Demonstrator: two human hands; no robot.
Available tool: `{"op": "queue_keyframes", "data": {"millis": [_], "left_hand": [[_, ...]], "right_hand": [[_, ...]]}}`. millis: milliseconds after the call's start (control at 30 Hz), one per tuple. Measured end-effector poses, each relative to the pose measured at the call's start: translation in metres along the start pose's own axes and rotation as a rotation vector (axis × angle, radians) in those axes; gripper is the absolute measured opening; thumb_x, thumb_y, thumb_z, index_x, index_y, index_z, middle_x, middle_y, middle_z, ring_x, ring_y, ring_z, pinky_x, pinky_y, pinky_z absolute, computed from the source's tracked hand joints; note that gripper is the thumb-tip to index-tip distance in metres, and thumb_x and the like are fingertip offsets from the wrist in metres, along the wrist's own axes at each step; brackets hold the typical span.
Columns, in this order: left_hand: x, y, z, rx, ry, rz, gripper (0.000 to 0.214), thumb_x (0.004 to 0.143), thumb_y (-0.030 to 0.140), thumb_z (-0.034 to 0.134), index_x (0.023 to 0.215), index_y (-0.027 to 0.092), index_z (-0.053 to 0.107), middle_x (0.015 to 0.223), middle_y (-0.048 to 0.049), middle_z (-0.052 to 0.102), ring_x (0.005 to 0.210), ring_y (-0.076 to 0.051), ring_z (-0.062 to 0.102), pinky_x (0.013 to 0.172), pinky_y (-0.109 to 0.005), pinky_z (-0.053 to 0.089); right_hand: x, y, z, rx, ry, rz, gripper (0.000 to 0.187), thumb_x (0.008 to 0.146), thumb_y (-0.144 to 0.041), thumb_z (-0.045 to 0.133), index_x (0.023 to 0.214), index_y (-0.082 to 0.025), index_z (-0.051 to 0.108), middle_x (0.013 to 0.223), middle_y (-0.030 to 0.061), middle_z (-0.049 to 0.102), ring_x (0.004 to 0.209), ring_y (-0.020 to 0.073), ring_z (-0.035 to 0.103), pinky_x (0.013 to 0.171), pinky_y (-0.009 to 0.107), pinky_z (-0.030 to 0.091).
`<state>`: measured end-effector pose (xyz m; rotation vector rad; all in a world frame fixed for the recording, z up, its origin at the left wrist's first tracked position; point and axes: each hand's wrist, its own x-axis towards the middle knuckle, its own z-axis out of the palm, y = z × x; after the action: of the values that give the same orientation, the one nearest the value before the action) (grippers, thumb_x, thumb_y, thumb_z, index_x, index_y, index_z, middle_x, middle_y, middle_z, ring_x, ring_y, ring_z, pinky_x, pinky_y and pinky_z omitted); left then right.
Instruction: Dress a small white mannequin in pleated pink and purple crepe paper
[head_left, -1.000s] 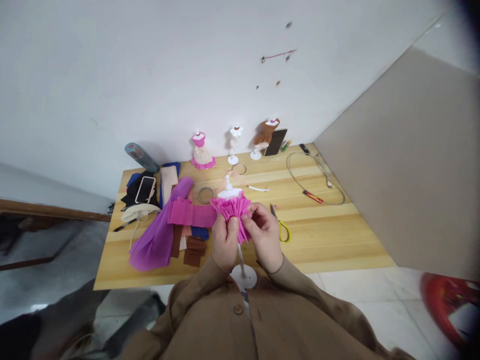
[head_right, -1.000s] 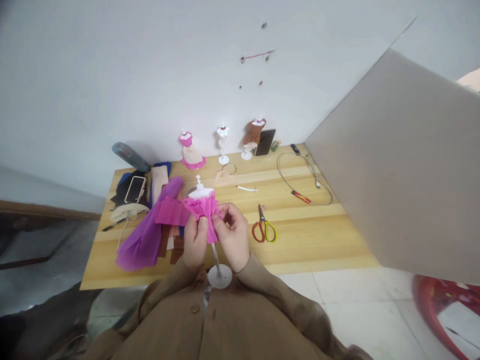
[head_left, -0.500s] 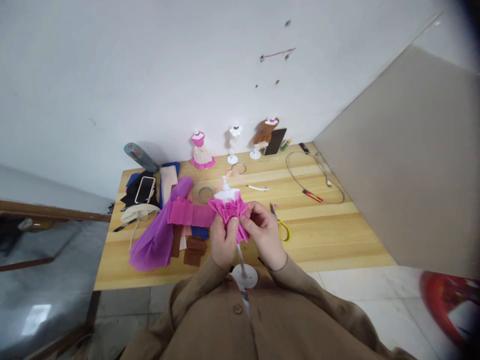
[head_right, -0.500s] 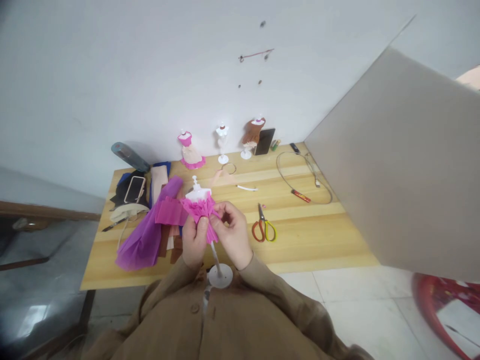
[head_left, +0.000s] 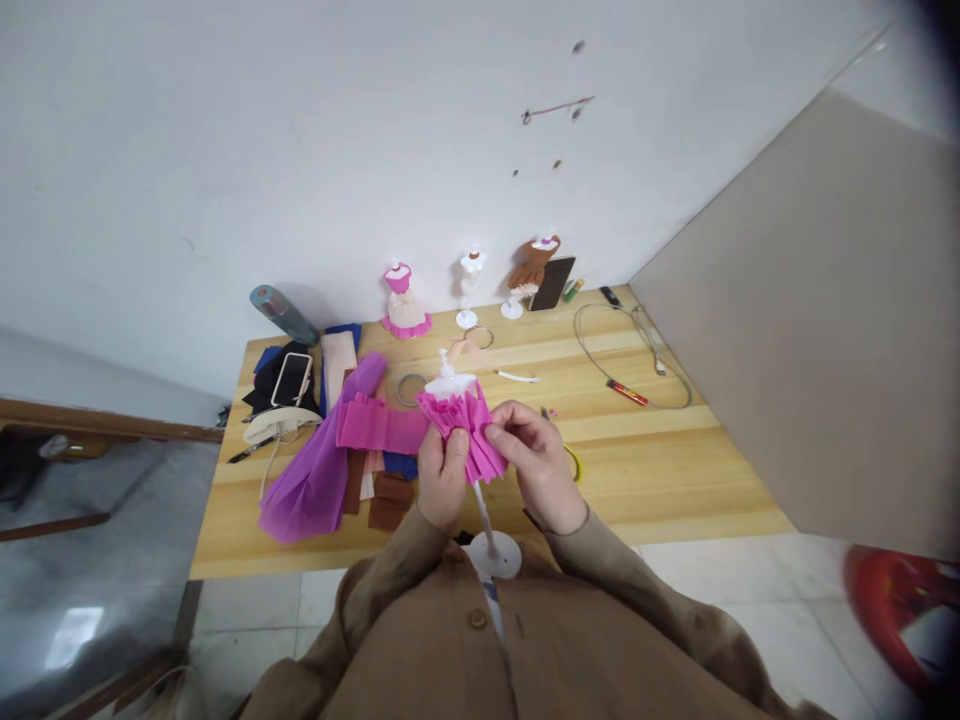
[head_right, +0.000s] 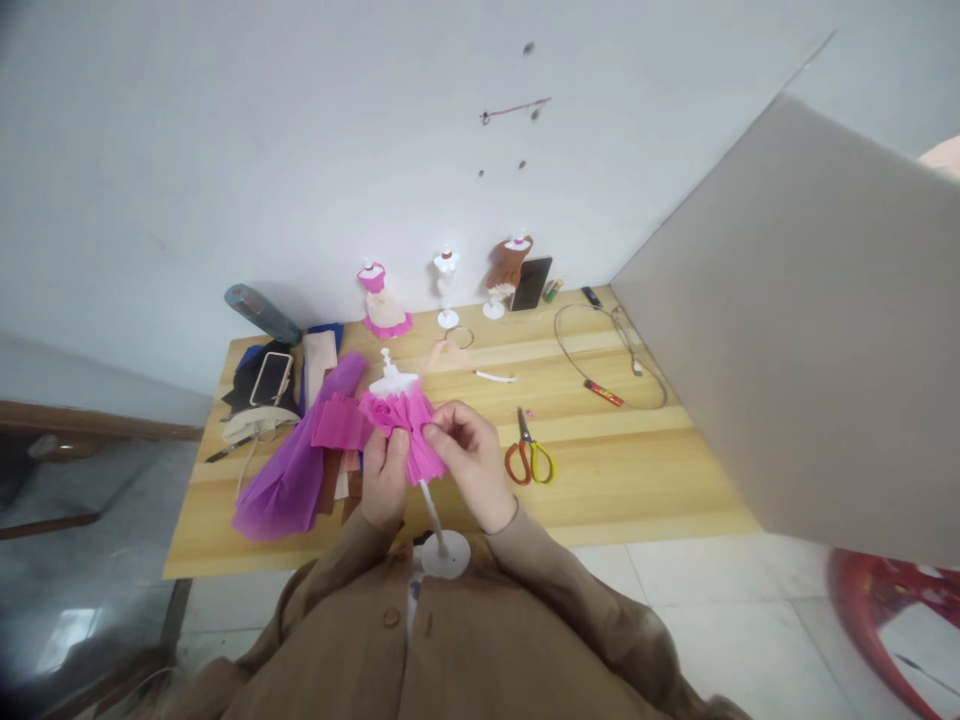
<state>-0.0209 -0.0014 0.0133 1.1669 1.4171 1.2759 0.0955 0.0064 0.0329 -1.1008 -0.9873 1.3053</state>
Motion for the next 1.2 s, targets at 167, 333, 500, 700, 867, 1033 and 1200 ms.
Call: {"op": "queue_keyframes", "data": {"millis": [167,333,500,700,867,1033,1200], "left_hand": [[0.001,-0.003,0.000,-0.054,-0.001,0.009,0.031,0.086,0.048,0.057,0.086,0.018,0.064,0.077,-0.0049,0.067,0.074,-0.020,0.061,0.072,-0.032,0.049],[0.000,-0.004,0.001,-0.038,0.006,0.023,0.028,0.084,0.045,0.057,0.084,0.018,0.063,0.081,-0.0049,0.068,0.081,-0.021,0.063,0.077,-0.033,0.049],[-0.002,-0.003,0.002,-0.022,-0.002,0.021,0.025,0.085,0.042,0.056,0.083,0.018,0.062,0.079,-0.0044,0.067,0.076,-0.020,0.063,0.073,-0.032,0.049],[-0.001,-0.004,0.002,-0.002,0.015,0.026,0.029,0.087,0.045,0.053,0.084,0.018,0.061,0.077,-0.0042,0.066,0.076,-0.019,0.062,0.074,-0.033,0.050],[0.001,-0.005,0.004,-0.020,0.007,0.051,0.029,0.089,0.044,0.053,0.091,0.017,0.063,0.085,-0.0065,0.069,0.082,-0.021,0.063,0.078,-0.036,0.051],[0.006,-0.010,0.006,-0.040,-0.007,0.031,0.026,0.089,0.040,0.052,0.091,0.016,0.063,0.085,-0.0058,0.069,0.080,-0.019,0.062,0.077,-0.033,0.048],[0.014,-0.005,0.009,-0.056,-0.026,0.033,0.026,0.088,0.041,0.053,0.086,0.016,0.063,0.080,-0.0046,0.068,0.075,-0.018,0.061,0.072,-0.031,0.048]], "right_hand": [[0.004,-0.001,-0.003,0.063,-0.053,0.095,0.026,0.079,-0.042,0.066,0.072,-0.019,0.058,0.061,-0.0038,0.048,0.051,0.0100,0.037,0.049,0.025,0.032],[0.005,0.000,0.001,-0.031,0.007,-0.020,0.021,0.074,-0.033,0.067,0.065,-0.020,0.053,0.060,-0.0042,0.046,0.055,0.0110,0.039,0.053,0.025,0.034],[0.000,0.000,0.007,-0.196,0.160,-0.157,0.014,0.077,-0.026,0.062,0.068,-0.021,0.052,0.061,-0.0048,0.046,0.054,0.0107,0.039,0.053,0.025,0.034],[-0.003,0.001,0.011,-0.262,0.232,-0.224,0.014,0.080,-0.023,0.060,0.068,-0.021,0.052,0.060,-0.0052,0.047,0.052,0.0102,0.041,0.051,0.025,0.035],[-0.003,0.007,0.013,-0.284,0.271,-0.255,0.010,0.078,-0.019,0.061,0.071,-0.021,0.054,0.063,-0.0045,0.050,0.054,0.0104,0.044,0.052,0.025,0.037],[0.001,0.011,0.013,-0.188,0.264,-0.229,0.011,0.077,-0.019,0.062,0.088,-0.021,0.061,0.068,-0.0033,0.055,0.060,0.0122,0.051,0.056,0.026,0.043],[0.013,0.010,0.007,-0.101,0.204,-0.195,0.006,0.073,-0.020,0.065,0.073,-0.020,0.058,0.061,-0.0045,0.052,0.054,0.0110,0.046,0.053,0.025,0.040]]}}
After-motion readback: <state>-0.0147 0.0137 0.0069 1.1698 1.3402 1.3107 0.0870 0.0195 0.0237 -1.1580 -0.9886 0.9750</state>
